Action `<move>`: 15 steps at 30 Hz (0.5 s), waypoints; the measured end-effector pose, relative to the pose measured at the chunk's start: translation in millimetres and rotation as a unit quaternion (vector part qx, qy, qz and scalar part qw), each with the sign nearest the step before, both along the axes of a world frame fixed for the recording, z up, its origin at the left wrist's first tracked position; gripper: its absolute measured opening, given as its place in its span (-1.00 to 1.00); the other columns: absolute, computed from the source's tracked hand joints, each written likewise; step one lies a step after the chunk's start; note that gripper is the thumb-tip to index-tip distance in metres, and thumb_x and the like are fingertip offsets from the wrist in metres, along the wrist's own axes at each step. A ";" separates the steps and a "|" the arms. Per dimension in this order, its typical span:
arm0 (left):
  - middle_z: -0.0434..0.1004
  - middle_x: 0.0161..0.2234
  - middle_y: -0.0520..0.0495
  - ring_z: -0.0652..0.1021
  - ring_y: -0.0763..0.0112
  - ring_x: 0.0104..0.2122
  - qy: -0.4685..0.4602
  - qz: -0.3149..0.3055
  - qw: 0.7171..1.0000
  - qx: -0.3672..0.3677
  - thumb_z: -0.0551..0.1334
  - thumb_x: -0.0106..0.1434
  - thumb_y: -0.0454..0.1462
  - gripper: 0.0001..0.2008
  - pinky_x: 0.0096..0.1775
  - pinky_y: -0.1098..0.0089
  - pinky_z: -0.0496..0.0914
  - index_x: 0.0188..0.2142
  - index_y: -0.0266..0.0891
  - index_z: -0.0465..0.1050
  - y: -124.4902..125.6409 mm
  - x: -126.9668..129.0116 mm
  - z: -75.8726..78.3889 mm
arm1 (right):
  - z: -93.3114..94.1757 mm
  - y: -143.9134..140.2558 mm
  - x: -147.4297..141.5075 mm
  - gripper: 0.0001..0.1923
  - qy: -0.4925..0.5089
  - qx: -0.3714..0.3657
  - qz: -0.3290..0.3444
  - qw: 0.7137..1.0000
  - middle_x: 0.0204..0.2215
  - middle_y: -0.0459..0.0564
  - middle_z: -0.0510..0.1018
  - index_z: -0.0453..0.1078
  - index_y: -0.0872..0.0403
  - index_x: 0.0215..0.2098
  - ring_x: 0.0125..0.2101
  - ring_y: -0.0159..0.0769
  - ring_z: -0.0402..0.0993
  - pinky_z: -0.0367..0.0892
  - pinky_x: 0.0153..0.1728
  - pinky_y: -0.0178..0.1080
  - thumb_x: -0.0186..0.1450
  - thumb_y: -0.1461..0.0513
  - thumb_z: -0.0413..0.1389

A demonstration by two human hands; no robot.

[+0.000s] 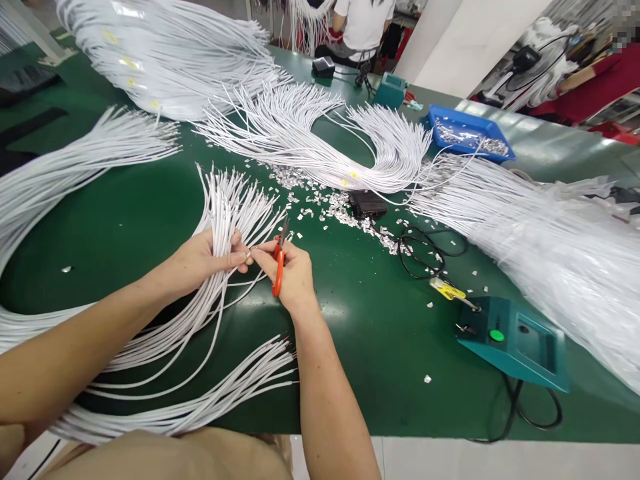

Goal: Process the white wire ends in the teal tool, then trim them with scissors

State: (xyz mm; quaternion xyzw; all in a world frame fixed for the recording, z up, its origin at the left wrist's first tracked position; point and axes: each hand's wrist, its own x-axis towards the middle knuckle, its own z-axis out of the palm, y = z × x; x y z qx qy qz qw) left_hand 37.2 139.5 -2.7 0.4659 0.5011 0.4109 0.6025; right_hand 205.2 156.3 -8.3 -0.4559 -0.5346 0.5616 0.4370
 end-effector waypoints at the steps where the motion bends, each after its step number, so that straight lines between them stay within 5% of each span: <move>1: 0.47 -0.45 0.07 0.55 0.39 -0.41 -0.002 0.001 1.000 0.000 0.36 0.04 -0.19 -0.68 -0.28 0.36 0.37 -0.37 -0.21 0.21 0.2 -0.1 -0.2 | -0.6 0.0 -0.4 -0.86 -0.008 0.001 -0.007 1.000 -0.51 -0.12 0.48 0.48 0.08 -0.48 -0.43 -0.37 0.35 0.26 -0.31 -0.28 0.05 0.16 0.25; 12: 0.42 -0.45 0.09 0.43 0.47 -0.42 0.046 0.041 0.997 0.041 0.38 0.00 -0.22 -0.69 -0.29 0.40 0.31 -0.40 -0.22 0.24 -0.2 0.4 -2.8 | 8.7 -8.1 -4.9 -0.80 0.020 0.036 0.002 0.999 -0.59 -0.16 0.34 0.34 0.08 -0.61 -0.49 -0.41 0.27 0.23 -0.38 -0.31 0.07 0.18 0.22; 15: 0.43 -0.43 0.08 0.43 0.47 -0.41 0.053 0.040 0.997 0.039 0.39 -0.01 -0.22 -0.69 -0.28 0.40 0.32 -0.41 -0.22 0.26 0.1 0.7 -3.8 | 9.7 -6.7 -5.2 -0.68 0.049 -0.002 -0.066 0.997 -0.59 -0.12 0.36 0.33 0.09 -0.63 -0.50 -0.41 0.27 0.24 -0.37 -0.29 0.17 0.07 0.14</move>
